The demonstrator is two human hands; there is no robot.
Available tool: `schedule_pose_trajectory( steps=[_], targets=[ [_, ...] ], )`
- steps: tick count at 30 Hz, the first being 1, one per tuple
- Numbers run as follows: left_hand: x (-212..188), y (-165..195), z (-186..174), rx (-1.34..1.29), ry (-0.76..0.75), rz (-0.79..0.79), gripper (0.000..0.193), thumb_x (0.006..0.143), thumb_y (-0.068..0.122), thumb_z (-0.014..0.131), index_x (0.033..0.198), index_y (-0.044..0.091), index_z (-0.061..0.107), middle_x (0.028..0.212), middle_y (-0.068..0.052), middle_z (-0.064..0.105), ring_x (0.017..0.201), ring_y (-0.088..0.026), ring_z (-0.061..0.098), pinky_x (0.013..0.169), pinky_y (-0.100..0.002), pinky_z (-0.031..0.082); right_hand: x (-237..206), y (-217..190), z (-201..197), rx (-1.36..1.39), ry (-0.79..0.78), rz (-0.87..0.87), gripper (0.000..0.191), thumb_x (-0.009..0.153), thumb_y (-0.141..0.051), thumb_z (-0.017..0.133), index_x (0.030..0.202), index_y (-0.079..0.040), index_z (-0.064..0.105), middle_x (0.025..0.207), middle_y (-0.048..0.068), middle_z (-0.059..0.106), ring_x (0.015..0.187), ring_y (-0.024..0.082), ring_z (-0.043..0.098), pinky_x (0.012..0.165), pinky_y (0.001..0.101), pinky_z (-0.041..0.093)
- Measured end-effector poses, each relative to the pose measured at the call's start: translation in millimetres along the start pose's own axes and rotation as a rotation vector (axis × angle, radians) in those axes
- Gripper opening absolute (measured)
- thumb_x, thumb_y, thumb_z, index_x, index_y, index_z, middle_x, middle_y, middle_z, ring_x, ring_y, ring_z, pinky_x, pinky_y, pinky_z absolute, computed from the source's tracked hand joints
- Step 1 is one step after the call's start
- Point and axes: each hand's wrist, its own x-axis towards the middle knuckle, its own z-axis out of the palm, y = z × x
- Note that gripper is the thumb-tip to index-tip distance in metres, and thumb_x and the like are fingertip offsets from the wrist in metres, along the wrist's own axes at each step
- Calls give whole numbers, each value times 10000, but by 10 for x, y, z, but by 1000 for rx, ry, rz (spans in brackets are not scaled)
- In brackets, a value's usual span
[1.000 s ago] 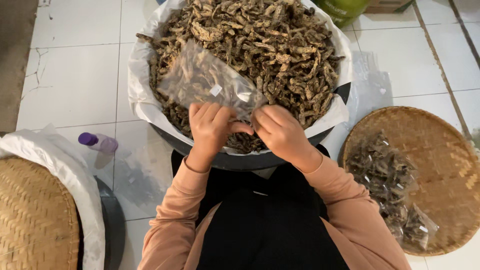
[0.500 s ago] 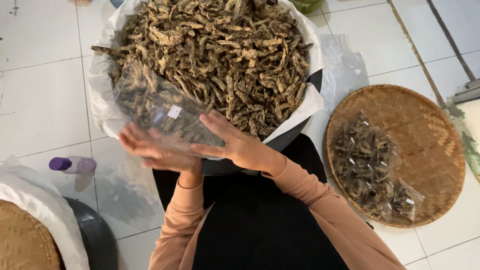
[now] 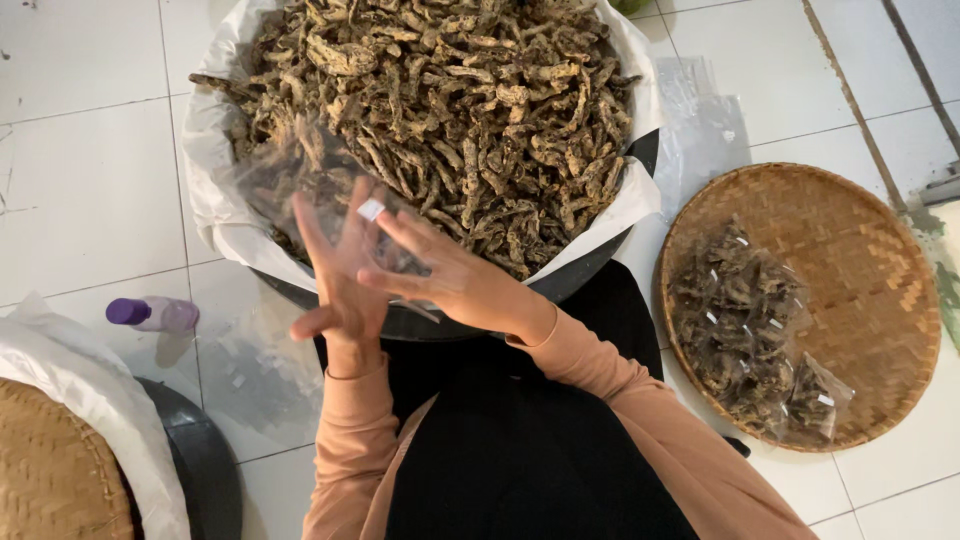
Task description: The person sits on the floor in front of a large basin of dried roots and fills small clear plastic bags with handfuls of the roots. They press the contents down, seal each bag, and place the filled bags on a round bamboo tray beside them.
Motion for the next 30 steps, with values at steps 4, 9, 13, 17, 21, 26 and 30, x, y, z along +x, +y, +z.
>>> schedule_pose_trajectory(
  steps=[4,9,13,17,21,26,30],
  targets=[
    [-30,-138,143,276,232,-115,1303,786,581,868,1668,200,-13,1651,-332,264,1508,-512,288,1264,-643,294,79,7,186,-36,-39,133,654,1082,-56,619,1588,-435,453,1788,48,208,1633,257,280,1316,471,354],
    [7,-260,379,125,52,-129,1196,842,559,823,1648,162,34,1680,-159,183,1560,-328,284,1287,-515,318,106,218,64,-18,163,61,701,1087,-55,654,1644,-360,358,1756,40,116,1636,318,172,1295,533,323],
    [150,-51,202,18,181,-84,1265,794,519,879,1659,209,10,1585,-257,396,1439,-373,477,1213,-547,450,83,219,-73,-37,-104,104,680,1035,-100,714,1553,-439,435,1751,-83,182,1620,238,302,1287,505,381],
    [112,-180,83,246,198,-166,1293,794,461,927,1710,241,41,1527,-267,421,1386,-389,505,1224,-564,450,130,115,-9,307,-50,223,719,1040,47,587,1538,-448,435,1725,-22,177,1517,214,462,1114,364,573],
    [69,-245,-152,173,256,-48,1263,772,455,929,1661,296,45,1497,-212,458,1377,-371,540,1212,-573,468,80,125,60,116,-52,89,729,980,-13,717,1572,-342,451,1732,32,195,1576,367,327,1269,495,427],
    [109,200,-794,-69,695,392,928,927,384,802,1642,308,216,1382,-151,419,1265,-302,504,1190,-588,471,-134,432,-26,190,29,330,612,1062,-106,687,1570,-387,493,1694,13,423,1485,242,530,1142,382,530],
    [-58,151,-1041,-131,918,255,795,887,502,710,1534,205,356,1390,-117,517,1246,-312,569,1134,-592,462,-110,807,-14,-367,256,767,899,885,-406,906,1599,-200,400,1617,289,206,1440,554,338,1125,615,430]
  ],
)
